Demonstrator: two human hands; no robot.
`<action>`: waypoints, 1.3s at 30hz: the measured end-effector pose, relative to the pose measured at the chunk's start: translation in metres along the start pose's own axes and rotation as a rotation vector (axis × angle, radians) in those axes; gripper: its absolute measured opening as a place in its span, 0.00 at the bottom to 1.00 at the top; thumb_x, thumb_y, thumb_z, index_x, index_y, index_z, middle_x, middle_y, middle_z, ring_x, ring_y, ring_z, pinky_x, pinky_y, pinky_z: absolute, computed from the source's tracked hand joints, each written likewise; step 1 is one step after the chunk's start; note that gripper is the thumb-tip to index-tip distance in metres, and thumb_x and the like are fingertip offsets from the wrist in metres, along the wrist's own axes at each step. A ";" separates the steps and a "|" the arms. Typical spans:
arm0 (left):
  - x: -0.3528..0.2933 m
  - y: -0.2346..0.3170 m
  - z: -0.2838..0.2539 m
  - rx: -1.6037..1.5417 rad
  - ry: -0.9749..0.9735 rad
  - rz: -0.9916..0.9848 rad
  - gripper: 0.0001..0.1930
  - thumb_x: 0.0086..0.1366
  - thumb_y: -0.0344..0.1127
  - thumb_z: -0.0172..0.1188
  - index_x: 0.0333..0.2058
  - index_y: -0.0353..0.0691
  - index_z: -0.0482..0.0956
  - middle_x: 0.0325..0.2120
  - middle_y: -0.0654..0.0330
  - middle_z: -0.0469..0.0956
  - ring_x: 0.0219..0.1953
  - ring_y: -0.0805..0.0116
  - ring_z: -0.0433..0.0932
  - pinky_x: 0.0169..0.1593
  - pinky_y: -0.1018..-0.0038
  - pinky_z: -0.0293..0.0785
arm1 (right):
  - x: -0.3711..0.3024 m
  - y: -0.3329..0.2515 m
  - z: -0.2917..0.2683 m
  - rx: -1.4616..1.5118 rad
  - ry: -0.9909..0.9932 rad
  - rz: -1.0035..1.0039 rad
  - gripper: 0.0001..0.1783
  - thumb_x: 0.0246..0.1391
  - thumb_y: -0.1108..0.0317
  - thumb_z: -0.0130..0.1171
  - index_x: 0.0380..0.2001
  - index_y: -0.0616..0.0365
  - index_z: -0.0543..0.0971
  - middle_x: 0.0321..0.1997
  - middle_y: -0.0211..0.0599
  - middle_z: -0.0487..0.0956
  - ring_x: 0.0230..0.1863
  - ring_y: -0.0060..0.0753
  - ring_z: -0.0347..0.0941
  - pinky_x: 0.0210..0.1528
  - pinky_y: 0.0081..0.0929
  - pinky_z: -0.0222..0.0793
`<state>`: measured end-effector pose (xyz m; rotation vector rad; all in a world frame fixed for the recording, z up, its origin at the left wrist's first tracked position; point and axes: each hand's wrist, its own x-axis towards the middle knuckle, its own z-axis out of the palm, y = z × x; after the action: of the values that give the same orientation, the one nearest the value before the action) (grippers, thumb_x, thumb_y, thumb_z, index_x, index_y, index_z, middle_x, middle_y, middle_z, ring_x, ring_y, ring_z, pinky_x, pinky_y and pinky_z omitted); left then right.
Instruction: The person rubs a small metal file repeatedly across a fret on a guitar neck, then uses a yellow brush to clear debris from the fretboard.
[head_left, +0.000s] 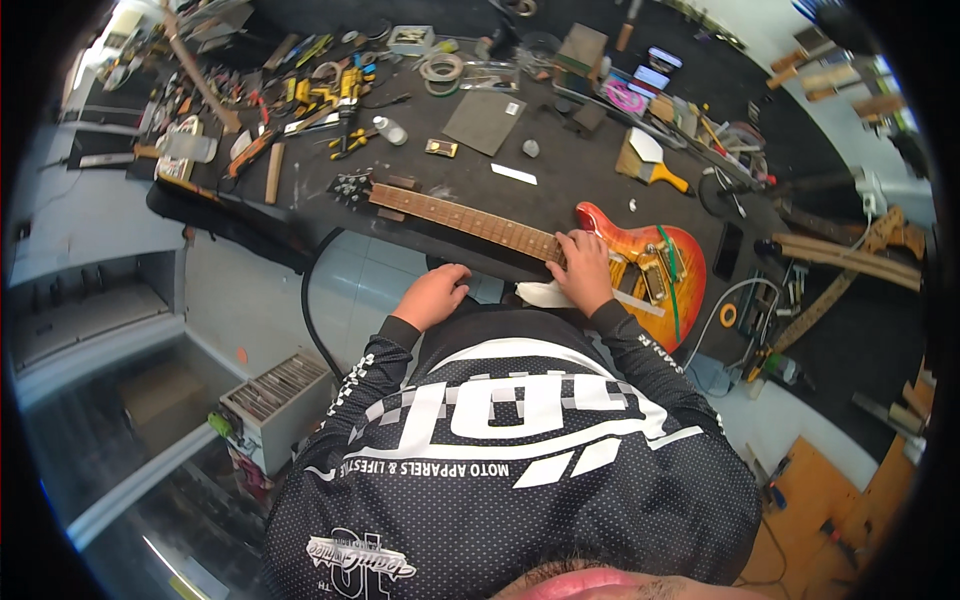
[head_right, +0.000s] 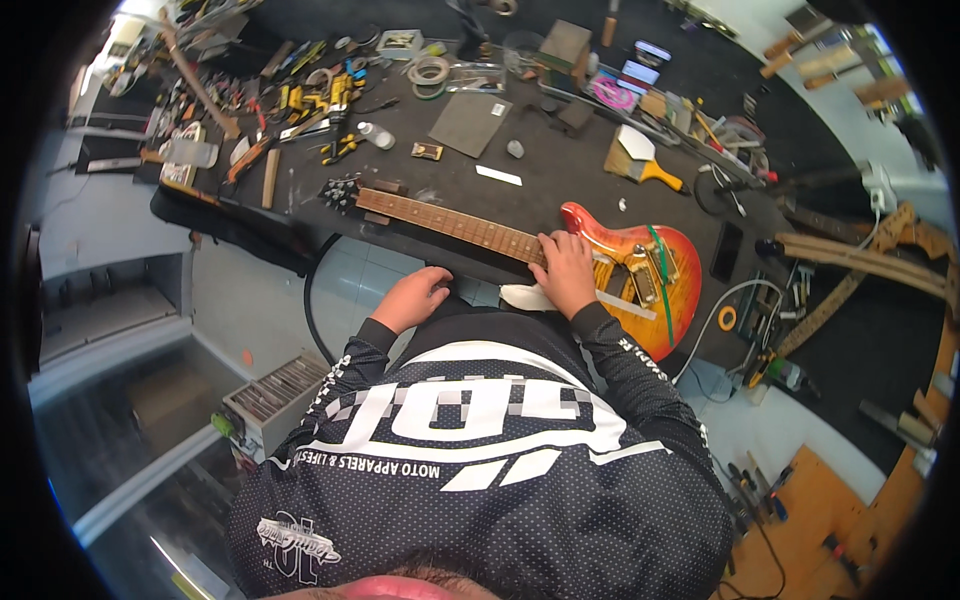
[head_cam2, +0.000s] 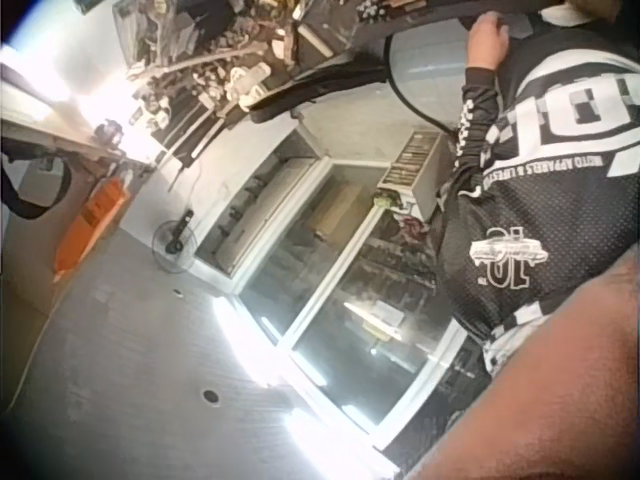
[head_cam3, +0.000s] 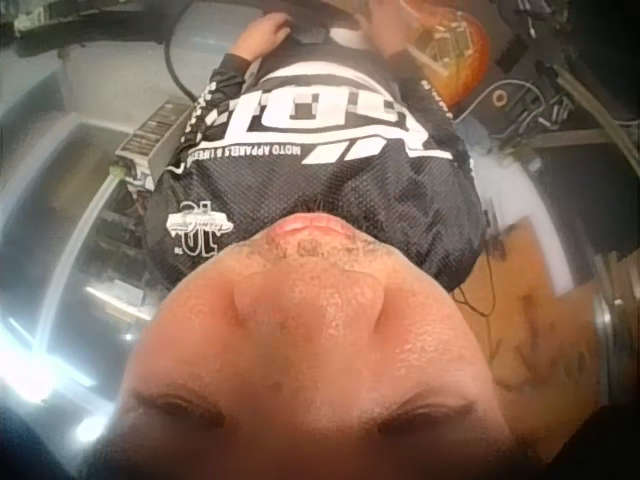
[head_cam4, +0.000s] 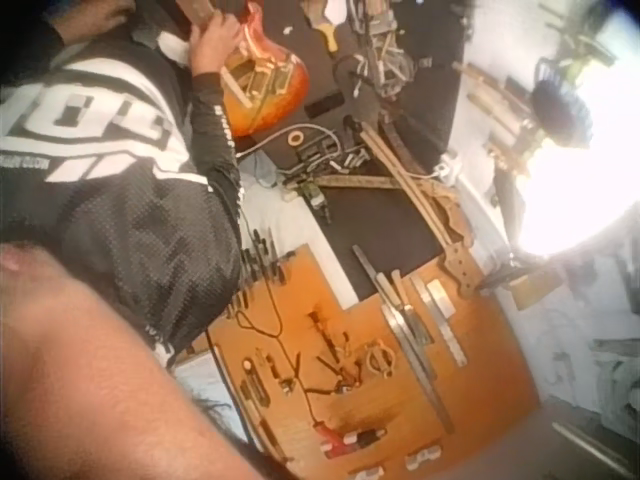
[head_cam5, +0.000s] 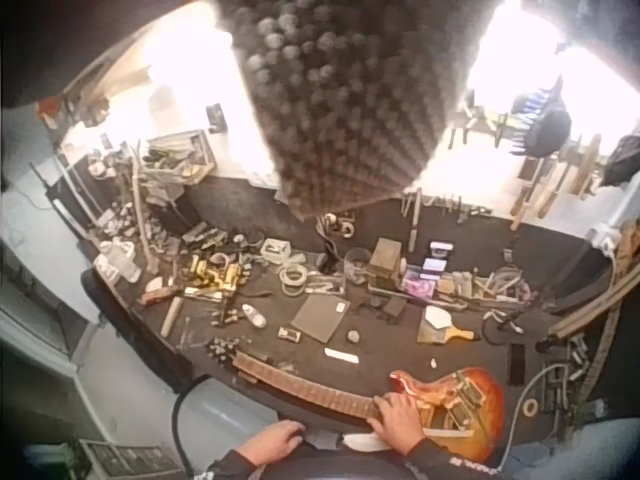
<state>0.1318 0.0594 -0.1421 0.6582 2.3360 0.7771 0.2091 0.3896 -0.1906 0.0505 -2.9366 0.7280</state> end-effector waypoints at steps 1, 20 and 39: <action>-0.003 -0.002 -0.002 -0.005 0.020 -0.017 0.15 0.74 0.36 0.63 0.55 0.35 0.84 0.52 0.47 0.86 0.55 0.42 0.85 0.59 0.52 0.81 | 0.001 0.000 -0.001 -0.004 0.002 0.014 0.32 0.54 0.58 0.78 0.61 0.58 0.82 0.56 0.40 0.78 0.61 0.47 0.73 0.69 0.48 0.64; -0.047 -0.073 -0.053 -0.109 0.122 -0.175 0.15 0.74 0.35 0.64 0.55 0.37 0.83 0.50 0.49 0.86 0.54 0.46 0.85 0.59 0.55 0.81 | 0.237 -0.042 0.118 1.250 -0.194 0.877 0.39 0.72 0.62 0.63 0.81 0.58 0.63 0.66 0.42 0.78 0.57 0.38 0.78 0.55 0.38 0.77; 0.013 -0.237 -0.193 -0.141 0.089 -0.027 0.15 0.75 0.35 0.63 0.56 0.37 0.83 0.52 0.51 0.85 0.53 0.50 0.86 0.58 0.56 0.81 | 0.336 -0.183 0.015 0.334 0.525 0.207 0.09 0.74 0.68 0.65 0.49 0.61 0.84 0.49 0.35 0.77 0.48 0.30 0.75 0.53 0.29 0.73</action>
<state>-0.0661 -0.1715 -0.1753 0.5399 2.3379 0.9664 -0.1147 0.2193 -0.0790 -0.3627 -2.3213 1.0651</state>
